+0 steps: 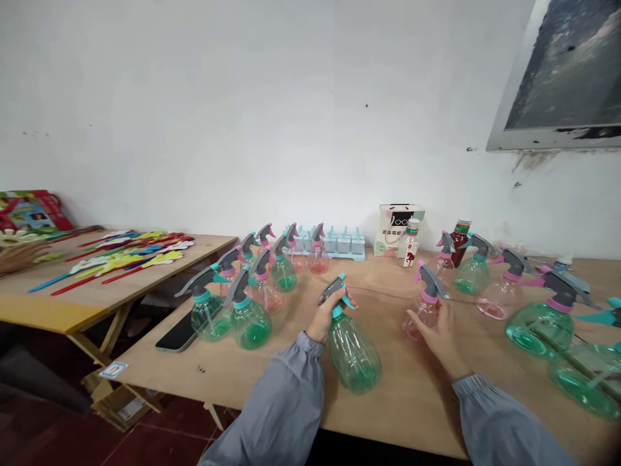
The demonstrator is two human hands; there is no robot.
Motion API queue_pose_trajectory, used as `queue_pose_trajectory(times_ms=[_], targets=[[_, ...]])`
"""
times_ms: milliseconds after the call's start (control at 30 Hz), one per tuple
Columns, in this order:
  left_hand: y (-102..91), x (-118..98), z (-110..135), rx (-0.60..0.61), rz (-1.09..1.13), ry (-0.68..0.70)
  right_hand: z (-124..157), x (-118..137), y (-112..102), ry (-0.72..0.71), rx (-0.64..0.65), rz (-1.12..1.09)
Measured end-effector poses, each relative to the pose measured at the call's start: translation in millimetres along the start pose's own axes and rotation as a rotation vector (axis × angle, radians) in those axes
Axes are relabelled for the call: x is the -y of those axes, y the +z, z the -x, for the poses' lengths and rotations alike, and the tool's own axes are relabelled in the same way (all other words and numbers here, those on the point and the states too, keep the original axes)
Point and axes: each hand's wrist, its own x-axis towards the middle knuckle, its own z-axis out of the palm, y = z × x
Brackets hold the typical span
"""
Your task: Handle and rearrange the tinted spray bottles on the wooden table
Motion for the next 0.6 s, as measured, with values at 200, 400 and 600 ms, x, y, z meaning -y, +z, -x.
queue_pose_trajectory(times_ms=[200, 400, 600], targets=[[-0.1, -3, 1, 0.071, 0.017, 0.036, 0, 0, 0, 0.025, 0.001, -0.003], [1.8, -7, 4, -0.075, -0.133, 0.118, 0, -3, 1, 0.006, 0.003, -0.020], [-18.5, -33, 11, -0.102, -0.524, 0.235, -1, -1, 0, 0.007, 0.015, -0.030]])
